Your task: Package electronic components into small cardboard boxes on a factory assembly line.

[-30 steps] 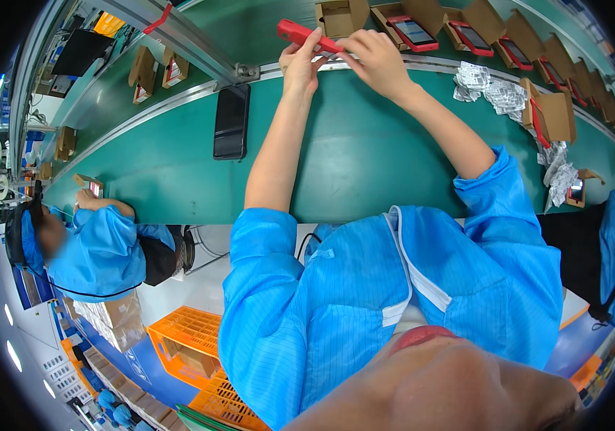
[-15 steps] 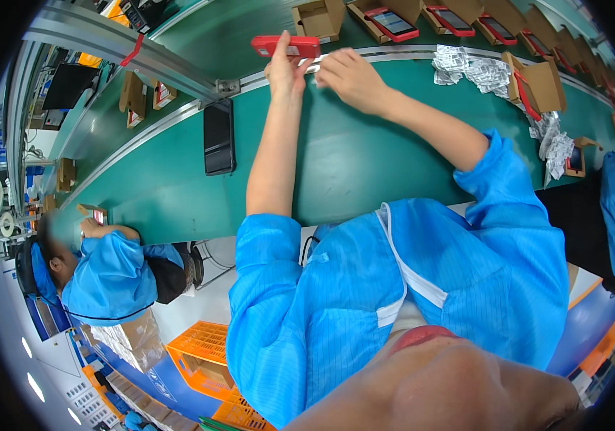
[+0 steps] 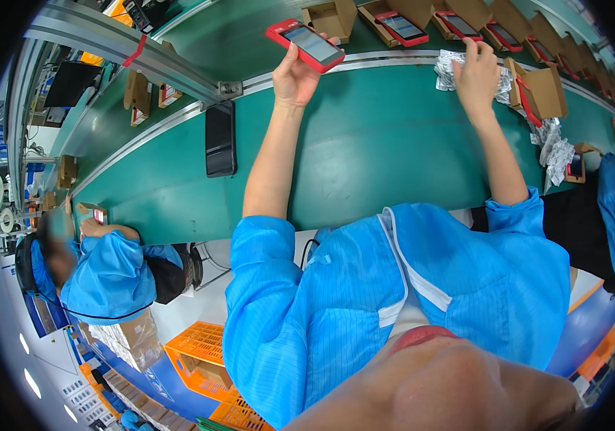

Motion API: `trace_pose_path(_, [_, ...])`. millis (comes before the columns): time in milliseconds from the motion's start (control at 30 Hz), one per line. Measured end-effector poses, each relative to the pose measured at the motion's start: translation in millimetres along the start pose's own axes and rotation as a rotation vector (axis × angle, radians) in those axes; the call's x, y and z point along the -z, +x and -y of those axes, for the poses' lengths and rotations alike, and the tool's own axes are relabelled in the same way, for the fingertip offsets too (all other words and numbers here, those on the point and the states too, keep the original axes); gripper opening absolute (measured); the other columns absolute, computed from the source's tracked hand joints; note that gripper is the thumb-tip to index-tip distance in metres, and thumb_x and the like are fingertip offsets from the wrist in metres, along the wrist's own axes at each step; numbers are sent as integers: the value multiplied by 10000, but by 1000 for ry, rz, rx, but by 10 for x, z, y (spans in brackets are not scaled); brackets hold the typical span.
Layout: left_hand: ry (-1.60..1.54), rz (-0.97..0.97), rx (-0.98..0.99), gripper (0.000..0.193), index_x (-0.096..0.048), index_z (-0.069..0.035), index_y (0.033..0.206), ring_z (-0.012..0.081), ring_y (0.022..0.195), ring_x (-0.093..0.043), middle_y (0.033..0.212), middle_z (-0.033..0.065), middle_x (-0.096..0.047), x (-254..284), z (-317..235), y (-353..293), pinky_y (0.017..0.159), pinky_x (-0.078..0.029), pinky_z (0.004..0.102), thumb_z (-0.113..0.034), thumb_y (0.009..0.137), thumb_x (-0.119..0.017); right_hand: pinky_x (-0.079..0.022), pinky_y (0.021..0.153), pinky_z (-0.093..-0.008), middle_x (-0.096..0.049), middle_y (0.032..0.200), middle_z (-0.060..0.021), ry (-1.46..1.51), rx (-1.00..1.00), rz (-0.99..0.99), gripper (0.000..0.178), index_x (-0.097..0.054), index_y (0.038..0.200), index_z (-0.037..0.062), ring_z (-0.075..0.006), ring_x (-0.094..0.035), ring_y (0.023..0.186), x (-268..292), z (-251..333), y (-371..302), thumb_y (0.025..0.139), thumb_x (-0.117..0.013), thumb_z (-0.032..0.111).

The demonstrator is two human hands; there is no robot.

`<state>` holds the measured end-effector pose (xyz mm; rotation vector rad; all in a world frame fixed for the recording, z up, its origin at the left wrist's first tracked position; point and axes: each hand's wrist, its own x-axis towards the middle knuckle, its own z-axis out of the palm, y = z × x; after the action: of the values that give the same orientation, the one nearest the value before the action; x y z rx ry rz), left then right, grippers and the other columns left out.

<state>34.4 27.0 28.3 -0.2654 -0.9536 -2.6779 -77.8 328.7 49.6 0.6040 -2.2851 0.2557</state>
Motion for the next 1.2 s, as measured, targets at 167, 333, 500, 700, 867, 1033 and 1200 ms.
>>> trace_pose_path(167, [-74,49,70,557,-388,-39,1314,406,1230,-425,1264,210,-481,-46,114,89,1047,-340,544,-405,914,-515,-474,788,-282,-591,1030,-100,1393,-380,780,340,-551,1133,55,-157,-585,830,-130,794,-63,922,-564,321])
trace_pose_path(333, [-49,54,121,527,-415,-50,1287,357,1182,-482,1225,178,-527,-90,239,163,1008,-377,473,-439,936,-471,-501,798,-262,-623,996,-114,2160,-839,928,370,-559,1081,-51,-136,-601,832,-366,1314,61,957,-509,294])
trace_pose_path(500, [111,-144,145,575,-411,-34,1300,298,1158,-495,1233,172,-527,133,249,261,977,-412,438,-463,926,-490,-514,824,-299,-621,998,-147,2184,-963,704,325,-552,1061,-83,-187,-615,890,-744,1500,181,968,-488,222])
trace_pose_path(700, [466,-342,152,542,-424,36,1282,305,1147,-498,1256,227,-490,82,135,161,970,-445,396,-377,941,-509,-520,785,-297,-630,963,-150,1901,-1016,686,380,-551,1031,-99,-204,-629,861,-994,1459,222,962,-500,271])
trace_pose_path(867, [1574,-678,-289,566,-360,67,1325,451,1301,-258,1394,350,-206,468,-169,-14,1057,-269,499,-306,926,-507,-491,698,-253,-630,897,-82,1528,-279,837,250,-608,970,-23,-146,-614,780,-711,1481,-230,928,-556,218])
trace_pose_path(1033, [1548,-1088,-371,695,-52,-49,1460,549,1309,-67,1382,434,-12,782,-543,262,1060,-137,575,-245,930,-457,-445,622,-258,-585,817,-68,1217,62,536,143,-624,923,3,-143,-532,648,-466,1490,-326,884,-595,138])
trace_pose_path(1200, [1533,-1324,-377,677,-68,-81,1459,528,1239,-279,1338,430,-193,884,-553,701,1012,-271,537,-186,916,-457,-449,625,-266,-588,827,-78,1169,37,532,130,-618,920,3,-165,-550,664,-504,1326,-377,885,-586,124])
